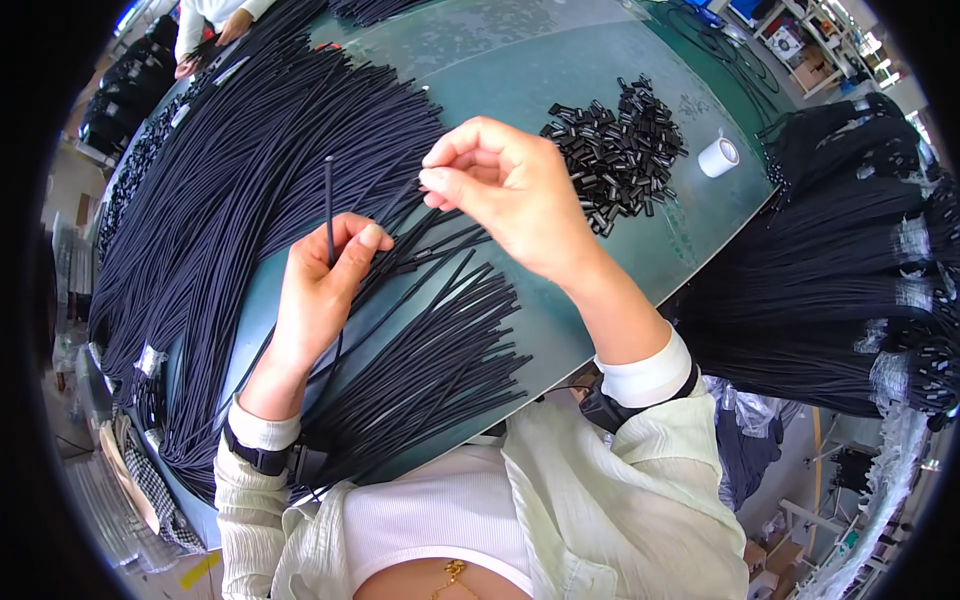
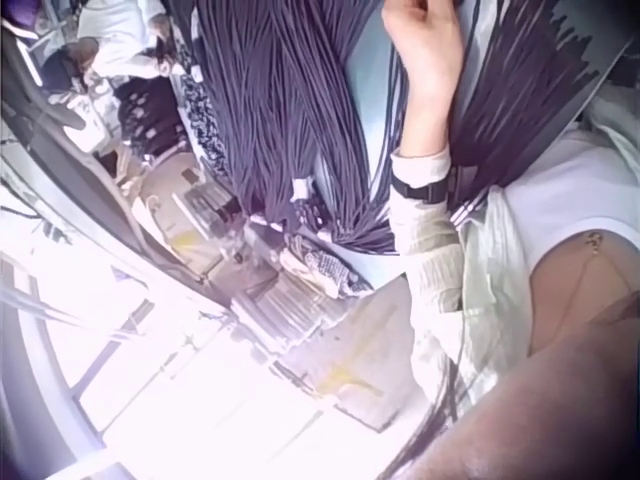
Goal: The person picks up a bundle of cords and slides a plastic cap onto the end of each cord by hand. After capping the cords, the person folds the bundle and sets it down on the table.
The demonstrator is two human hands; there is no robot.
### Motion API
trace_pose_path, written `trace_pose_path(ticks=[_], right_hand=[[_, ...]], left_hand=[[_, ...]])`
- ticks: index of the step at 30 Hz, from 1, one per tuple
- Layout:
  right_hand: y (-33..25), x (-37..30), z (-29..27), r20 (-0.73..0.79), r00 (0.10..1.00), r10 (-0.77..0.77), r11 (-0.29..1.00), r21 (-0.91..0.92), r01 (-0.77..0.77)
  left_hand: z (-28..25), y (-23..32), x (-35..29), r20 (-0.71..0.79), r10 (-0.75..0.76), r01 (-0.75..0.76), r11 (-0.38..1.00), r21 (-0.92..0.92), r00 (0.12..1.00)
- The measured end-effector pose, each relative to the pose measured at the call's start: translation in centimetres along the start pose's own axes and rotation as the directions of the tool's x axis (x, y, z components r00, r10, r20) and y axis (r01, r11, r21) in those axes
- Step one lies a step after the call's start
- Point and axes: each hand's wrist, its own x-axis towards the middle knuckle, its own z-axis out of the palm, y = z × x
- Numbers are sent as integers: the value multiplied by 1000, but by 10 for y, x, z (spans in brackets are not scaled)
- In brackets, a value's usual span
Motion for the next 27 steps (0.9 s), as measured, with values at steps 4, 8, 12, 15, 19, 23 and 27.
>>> trace_pose_path(ticks=[4, 8, 12, 15, 19, 23, 27], right_hand=[[-14, -6, -7, 89, 994, 64, 986, -162, -49], [-10, -14, -2, 56, 985, 164, 983, -89, -159], [7, -24, -3, 71, 984, 161, 986, 19, -163], [14, -29, 0, 70, 992, 109, 986, 118, -117], [18, -33, 3, 74, 996, 49, 973, 221, -65], [19, -34, 10, 191, 980, 64, 994, 79, -80], [8, -38, 17, 165, 983, 76, 997, -15, -74]], left_hand=[[-5, 3, -7, -9, 56, -54, 987, 151, 998], [-4, 13, -16, -2, 103, -99, 961, 259, 995], [-6, 14, -18, 32, 55, -61, 973, 221, 998], [-3, 10, -20, 60, 57, -66, 983, 173, 997], [5, 10, -19, 121, 86, -100, 988, 115, 989], [6, 20, -17, 206, -45, 40, 999, 30, 978], [2, 20, -14, 255, -119, 133, 990, -39, 960]])
